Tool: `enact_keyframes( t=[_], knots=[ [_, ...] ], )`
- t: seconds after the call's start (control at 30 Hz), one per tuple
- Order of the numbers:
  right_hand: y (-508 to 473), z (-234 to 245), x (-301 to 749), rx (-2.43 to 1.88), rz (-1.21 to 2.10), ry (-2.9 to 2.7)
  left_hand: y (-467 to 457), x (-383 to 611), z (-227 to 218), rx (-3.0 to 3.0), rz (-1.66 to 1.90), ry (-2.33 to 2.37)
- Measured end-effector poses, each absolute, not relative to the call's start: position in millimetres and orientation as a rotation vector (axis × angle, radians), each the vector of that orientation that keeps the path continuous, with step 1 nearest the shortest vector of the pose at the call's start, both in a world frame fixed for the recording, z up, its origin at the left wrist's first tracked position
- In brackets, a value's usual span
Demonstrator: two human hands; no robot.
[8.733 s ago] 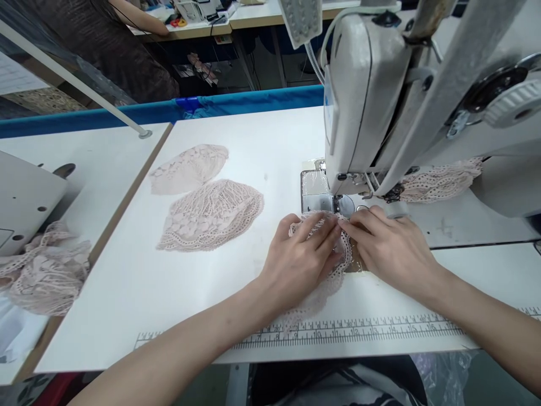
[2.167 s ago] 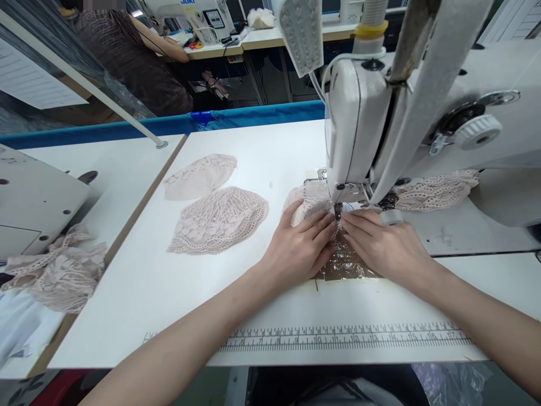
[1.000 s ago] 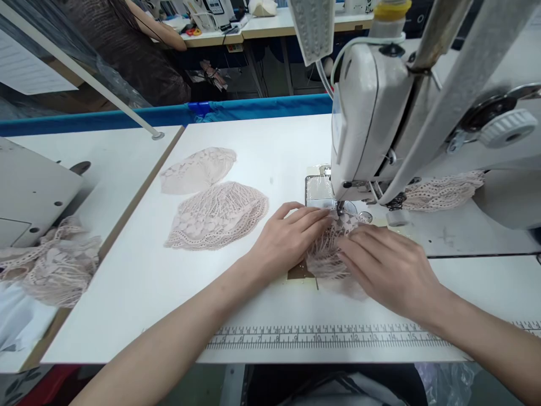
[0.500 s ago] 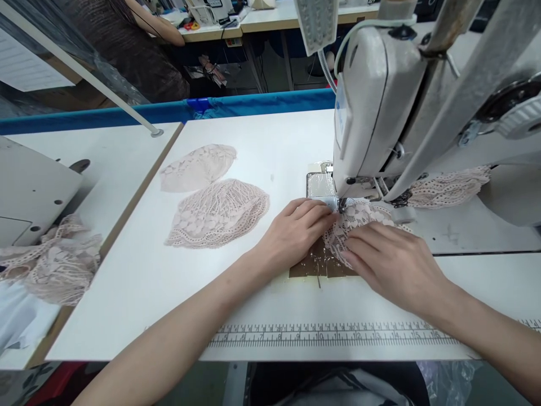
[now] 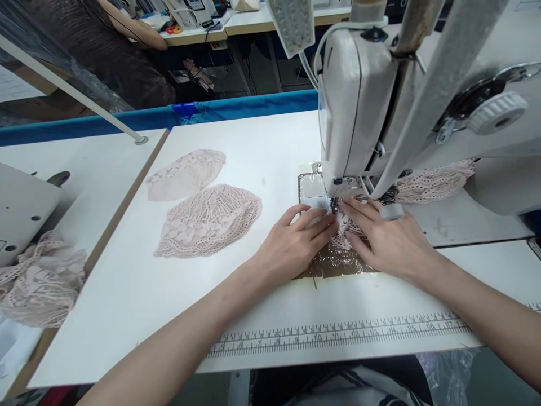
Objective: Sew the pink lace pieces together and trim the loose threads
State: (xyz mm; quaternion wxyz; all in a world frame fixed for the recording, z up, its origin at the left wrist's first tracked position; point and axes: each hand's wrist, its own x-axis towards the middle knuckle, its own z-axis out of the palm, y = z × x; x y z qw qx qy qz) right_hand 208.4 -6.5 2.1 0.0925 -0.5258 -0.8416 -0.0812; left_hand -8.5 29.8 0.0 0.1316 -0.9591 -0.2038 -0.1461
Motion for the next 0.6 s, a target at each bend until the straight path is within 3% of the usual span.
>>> enact_keyframes(
  t=[0.6],
  knots=[
    [-4.0,1.9,209.4,-1.508,-0.184,-2.469,22.2,-8.1,6.8,-2.709,-0.298,-0.604]
  ],
)
